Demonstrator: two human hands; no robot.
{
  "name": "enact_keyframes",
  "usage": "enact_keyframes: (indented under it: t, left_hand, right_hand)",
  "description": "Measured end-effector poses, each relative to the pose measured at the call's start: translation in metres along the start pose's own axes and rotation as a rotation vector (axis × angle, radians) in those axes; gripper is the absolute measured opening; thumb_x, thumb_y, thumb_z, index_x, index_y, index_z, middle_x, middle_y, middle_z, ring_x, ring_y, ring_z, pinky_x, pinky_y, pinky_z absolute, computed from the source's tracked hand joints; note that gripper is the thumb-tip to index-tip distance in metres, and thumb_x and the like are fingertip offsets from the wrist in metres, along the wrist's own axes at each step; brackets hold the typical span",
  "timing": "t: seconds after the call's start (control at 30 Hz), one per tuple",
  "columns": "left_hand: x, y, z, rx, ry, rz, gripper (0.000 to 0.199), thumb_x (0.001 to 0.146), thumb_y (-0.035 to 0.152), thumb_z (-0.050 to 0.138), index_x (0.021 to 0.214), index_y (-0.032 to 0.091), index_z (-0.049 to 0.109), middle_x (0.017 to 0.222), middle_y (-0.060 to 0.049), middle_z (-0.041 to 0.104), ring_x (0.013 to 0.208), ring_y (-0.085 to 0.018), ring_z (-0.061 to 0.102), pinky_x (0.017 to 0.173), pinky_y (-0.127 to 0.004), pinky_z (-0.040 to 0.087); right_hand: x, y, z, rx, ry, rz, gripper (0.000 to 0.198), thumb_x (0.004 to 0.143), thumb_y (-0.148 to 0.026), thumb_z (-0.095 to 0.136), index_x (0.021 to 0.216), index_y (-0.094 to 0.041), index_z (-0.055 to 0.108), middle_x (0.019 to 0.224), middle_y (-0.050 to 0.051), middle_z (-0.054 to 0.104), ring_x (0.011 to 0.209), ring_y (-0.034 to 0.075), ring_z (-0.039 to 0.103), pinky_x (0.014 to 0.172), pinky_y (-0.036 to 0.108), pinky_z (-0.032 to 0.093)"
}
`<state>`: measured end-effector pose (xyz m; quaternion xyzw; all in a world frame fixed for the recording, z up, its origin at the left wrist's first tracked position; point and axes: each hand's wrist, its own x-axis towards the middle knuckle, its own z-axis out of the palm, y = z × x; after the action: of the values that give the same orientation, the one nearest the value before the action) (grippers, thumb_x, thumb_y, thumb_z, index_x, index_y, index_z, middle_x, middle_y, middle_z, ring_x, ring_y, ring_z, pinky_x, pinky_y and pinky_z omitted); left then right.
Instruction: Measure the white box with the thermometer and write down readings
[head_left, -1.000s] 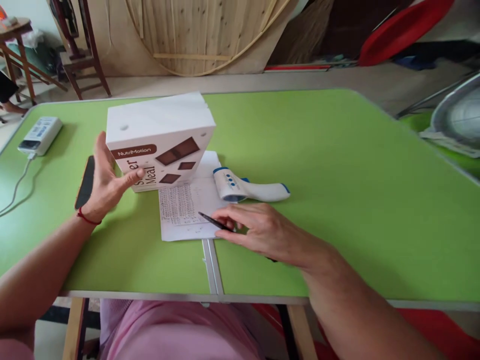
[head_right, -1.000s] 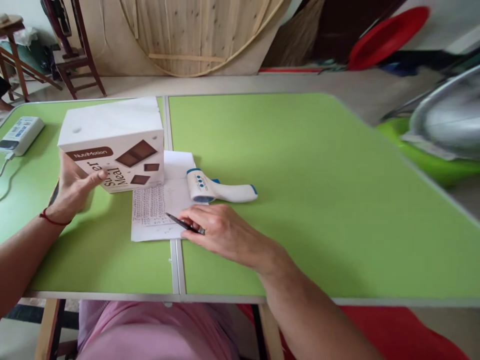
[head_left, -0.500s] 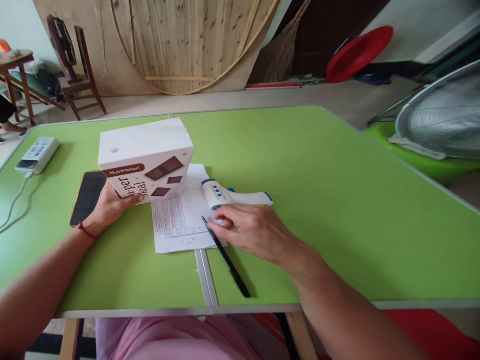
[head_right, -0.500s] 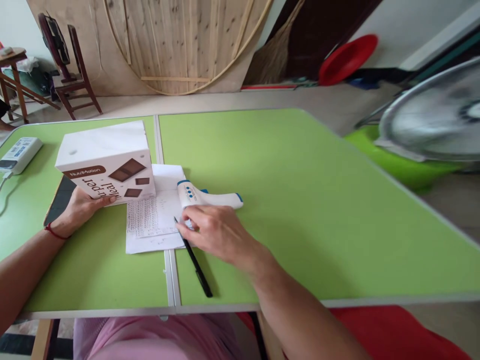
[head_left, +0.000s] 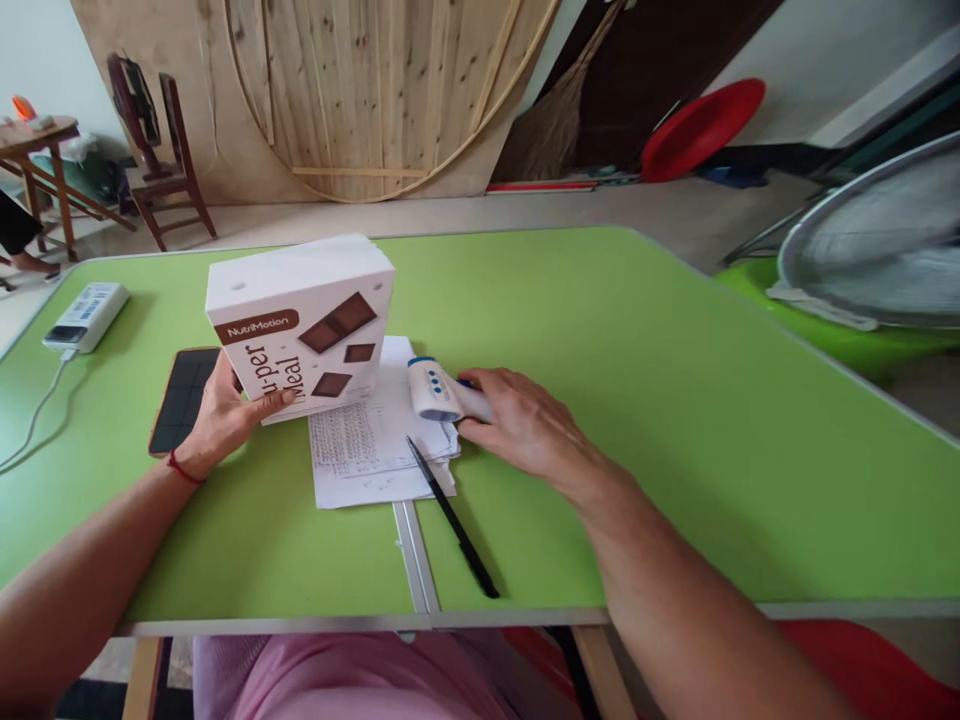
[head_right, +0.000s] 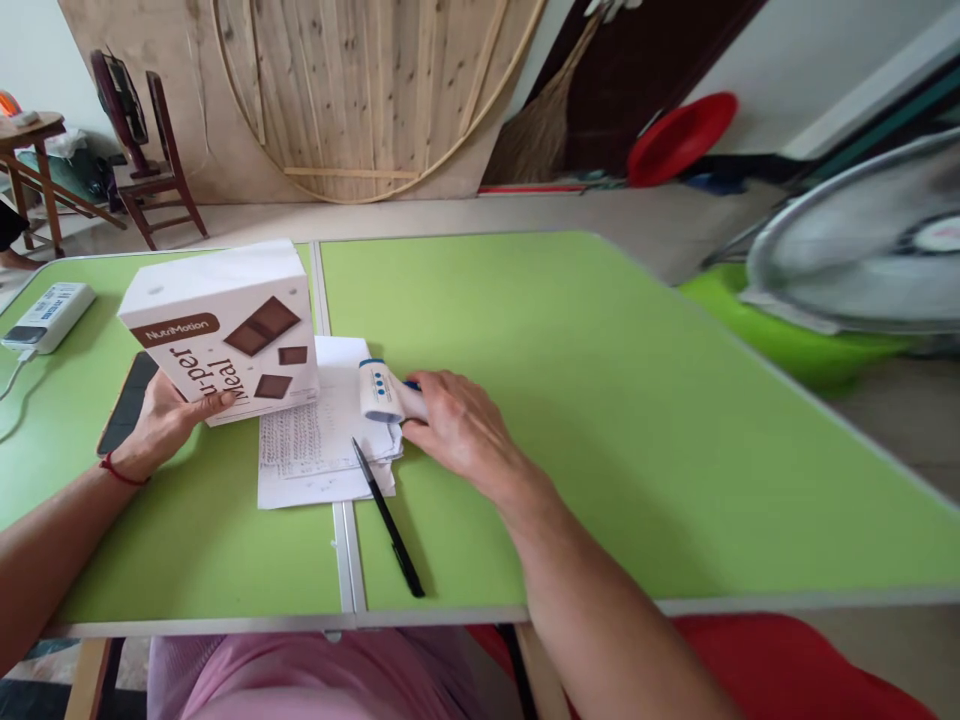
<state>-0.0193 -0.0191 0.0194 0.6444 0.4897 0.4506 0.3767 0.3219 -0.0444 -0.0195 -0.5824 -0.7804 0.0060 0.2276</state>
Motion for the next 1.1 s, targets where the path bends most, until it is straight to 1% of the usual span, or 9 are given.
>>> enact_keyframes:
  t: [0.1, 0.17, 0.23, 0.3, 0.4, 0.47, 0.57, 0.8, 1.1]
  left_hand:
    - [-0.006, 0.005, 0.004, -0.116, -0.016, -0.005, 0.062, 0.07, 0.041, 0.085, 0.118, 0.016, 0.055, 0.118, -0.013, 0.07, 0.106, -0.034, 0.068, 0.089, -0.05, 0.058]
    - [-0.011, 0.007, 0.007, -0.197, -0.076, -0.021, 0.059, 0.075, 0.042, 0.081, 0.12, 0.015, 0.056, 0.122, -0.014, 0.069, 0.11, -0.035, 0.067, 0.092, -0.051, 0.058]
    - [-0.015, 0.008, 0.011, -0.27, -0.145, -0.047, 0.059, 0.077, 0.043, 0.079, 0.123, 0.015, 0.056, 0.124, -0.015, 0.068, 0.113, -0.035, 0.066, 0.092, -0.051, 0.058]
    - [-0.019, 0.008, 0.015, -0.322, -0.189, -0.069, 0.058, 0.078, 0.042, 0.079, 0.125, 0.015, 0.057, 0.125, -0.014, 0.068, 0.115, -0.036, 0.065, 0.092, -0.05, 0.058]
    - [-0.022, 0.007, 0.019, -0.382, -0.231, -0.08, 0.055, 0.079, 0.039, 0.079, 0.124, 0.017, 0.059, 0.124, -0.013, 0.068, 0.115, -0.035, 0.066, 0.091, -0.048, 0.058]
    - [-0.022, 0.005, 0.02, -0.383, -0.257, -0.102, 0.052, 0.079, 0.04, 0.079, 0.122, 0.016, 0.061, 0.123, -0.013, 0.069, 0.112, -0.034, 0.067, 0.09, -0.048, 0.059]
    - [-0.022, 0.001, 0.019, -0.332, -0.284, -0.139, 0.053, 0.077, 0.043, 0.079, 0.118, 0.015, 0.062, 0.12, -0.014, 0.07, 0.108, -0.034, 0.067, 0.086, -0.046, 0.059]
    - [-0.023, 0.0, 0.02, -0.299, -0.261, -0.143, 0.056, 0.075, 0.045, 0.081, 0.118, 0.015, 0.059, 0.117, -0.012, 0.07, 0.107, -0.033, 0.066, 0.085, -0.042, 0.057]
    - [-0.022, 0.007, 0.022, -0.347, -0.288, -0.117, 0.05, 0.075, 0.043, 0.081, 0.113, 0.015, 0.063, 0.113, -0.01, 0.071, 0.102, -0.03, 0.068, 0.083, -0.04, 0.055]
  right_hand:
    - [-0.002, -0.022, -0.017, 0.407, 0.161, 0.136, 0.038, 0.071, -0.03, 0.074, 0.104, -0.019, 0.059, 0.087, 0.01, 0.07, 0.066, 0.023, 0.066, 0.049, 0.035, 0.055]
    - [-0.005, -0.045, -0.033, 0.774, 0.14, 0.132, 0.031, 0.075, -0.03, 0.072, 0.1, -0.022, 0.056, 0.08, 0.004, 0.067, 0.064, 0.02, 0.065, 0.05, 0.033, 0.056]
    - [-0.011, -0.073, -0.048, 1.095, 0.034, 0.08, 0.029, 0.078, -0.026, 0.068, 0.104, -0.026, 0.056, 0.072, -0.002, 0.061, 0.06, 0.017, 0.061, 0.054, 0.033, 0.057]
    - [-0.019, -0.099, -0.057, 1.398, -0.161, 0.072, 0.03, 0.078, -0.027, 0.069, 0.106, -0.027, 0.057, 0.071, -0.003, 0.058, 0.058, 0.014, 0.058, 0.052, 0.03, 0.056]
    - [-0.031, -0.128, -0.053, 1.749, -0.419, 0.257, 0.029, 0.078, -0.036, 0.068, 0.102, -0.025, 0.057, 0.073, -0.004, 0.054, 0.051, 0.01, 0.049, 0.045, 0.025, 0.049]
    - [-0.039, -0.14, -0.041, 1.815, -0.463, 0.402, 0.028, 0.076, -0.034, 0.071, 0.099, -0.024, 0.057, 0.071, -0.005, 0.051, 0.049, 0.007, 0.045, 0.042, 0.021, 0.043]
    - [-0.045, -0.149, -0.023, 1.802, -0.412, 0.542, 0.027, 0.078, -0.03, 0.072, 0.098, -0.022, 0.056, 0.068, -0.006, 0.052, 0.048, 0.006, 0.044, 0.042, 0.019, 0.039]
    - [-0.043, -0.166, -0.014, 1.781, -0.366, 0.67, 0.027, 0.074, -0.028, 0.071, 0.094, -0.02, 0.055, 0.06, -0.008, 0.051, 0.047, 0.006, 0.044, 0.042, 0.019, 0.037]
    - [-0.041, -0.182, 0.0, 1.817, -0.231, 0.681, 0.025, 0.07, -0.027, 0.072, 0.087, -0.02, 0.055, 0.059, -0.008, 0.051, 0.044, 0.006, 0.044, 0.041, 0.02, 0.037]
